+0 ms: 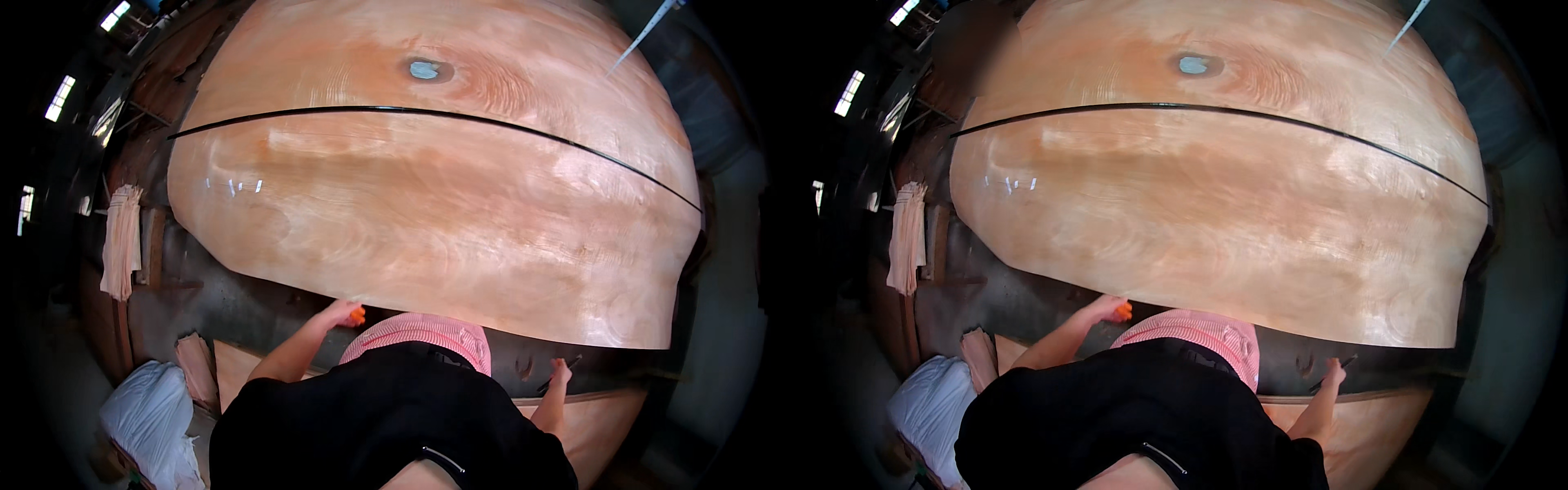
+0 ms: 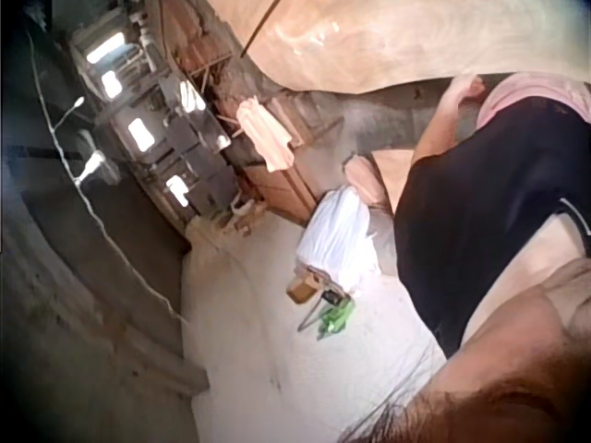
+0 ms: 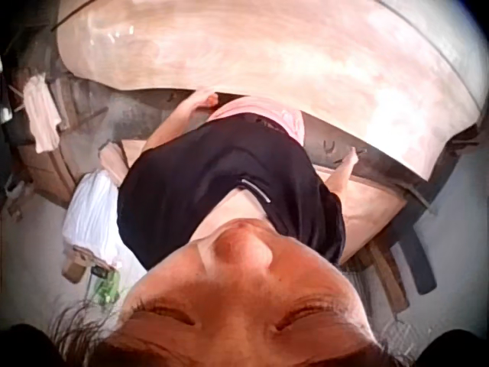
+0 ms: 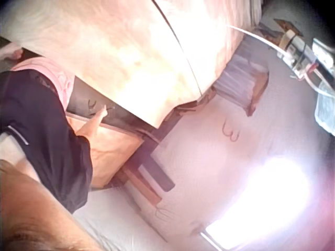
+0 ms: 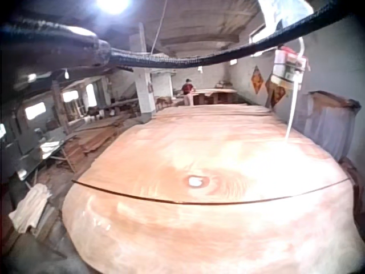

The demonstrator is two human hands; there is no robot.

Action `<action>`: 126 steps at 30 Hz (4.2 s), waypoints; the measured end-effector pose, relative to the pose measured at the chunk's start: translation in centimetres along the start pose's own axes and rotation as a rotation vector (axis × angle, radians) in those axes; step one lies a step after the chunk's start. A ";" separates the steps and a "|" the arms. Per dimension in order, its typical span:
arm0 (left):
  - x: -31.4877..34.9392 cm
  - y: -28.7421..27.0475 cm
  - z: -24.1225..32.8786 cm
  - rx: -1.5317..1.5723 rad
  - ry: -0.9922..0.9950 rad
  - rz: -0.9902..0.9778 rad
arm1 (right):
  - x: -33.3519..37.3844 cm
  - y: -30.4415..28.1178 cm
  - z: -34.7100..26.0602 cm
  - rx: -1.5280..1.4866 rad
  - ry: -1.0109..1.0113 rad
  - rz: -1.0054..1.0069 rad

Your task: The person uses a flexible ruler and a marker to draw a curved line on a large wooden board. They then use a utility knife to cut small rectangular patches from a stack of thin wood veneer. The person applies these patches to specific areas on the board, likely to fill imperfections or holes, and uses a brush to smooth them down.

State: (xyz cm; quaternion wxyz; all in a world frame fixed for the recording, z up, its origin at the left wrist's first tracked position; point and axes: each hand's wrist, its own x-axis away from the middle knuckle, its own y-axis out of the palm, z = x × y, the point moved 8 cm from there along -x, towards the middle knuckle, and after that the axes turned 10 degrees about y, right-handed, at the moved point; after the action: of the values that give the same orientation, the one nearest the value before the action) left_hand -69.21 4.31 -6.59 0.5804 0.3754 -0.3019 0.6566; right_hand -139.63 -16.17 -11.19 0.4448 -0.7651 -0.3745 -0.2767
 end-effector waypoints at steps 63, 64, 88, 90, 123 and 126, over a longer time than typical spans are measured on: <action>-8.7 -39.6 47.7 -1.058 0.527 1.094 | 38.2 61.1 -42.4 1.196 -1.411 0.077; -8.1 -39.3 47.2 -1.061 0.525 1.101 | 38.7 61.0 -42.4 1.180 -1.416 0.053; 1.7 -15.0 19.9 -0.596 0.406 0.898 | 40.1 53.8 -35.3 1.129 -1.731 -0.171; 3.1 -10.9 14.4 -0.458 0.145 0.753 | 40.7 52.9 -33.9 1.115 -1.686 -0.217; 25.8 -39.0 -19.9 0.614 0.087 1.268 | 72.3 84.8 15.2 1.993 -1.345 -1.169; 20.9 -42.5 -24.4 0.282 0.120 1.239 | 79.2 87.7 20.7 2.092 -1.451 -1.179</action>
State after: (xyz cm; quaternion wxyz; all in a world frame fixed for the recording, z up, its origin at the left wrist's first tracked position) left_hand -31.56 41.95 -3.71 0.0540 0.1667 -0.3407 0.9237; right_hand -21.11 -0.29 -2.13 0.3311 0.2133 -0.8097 0.4351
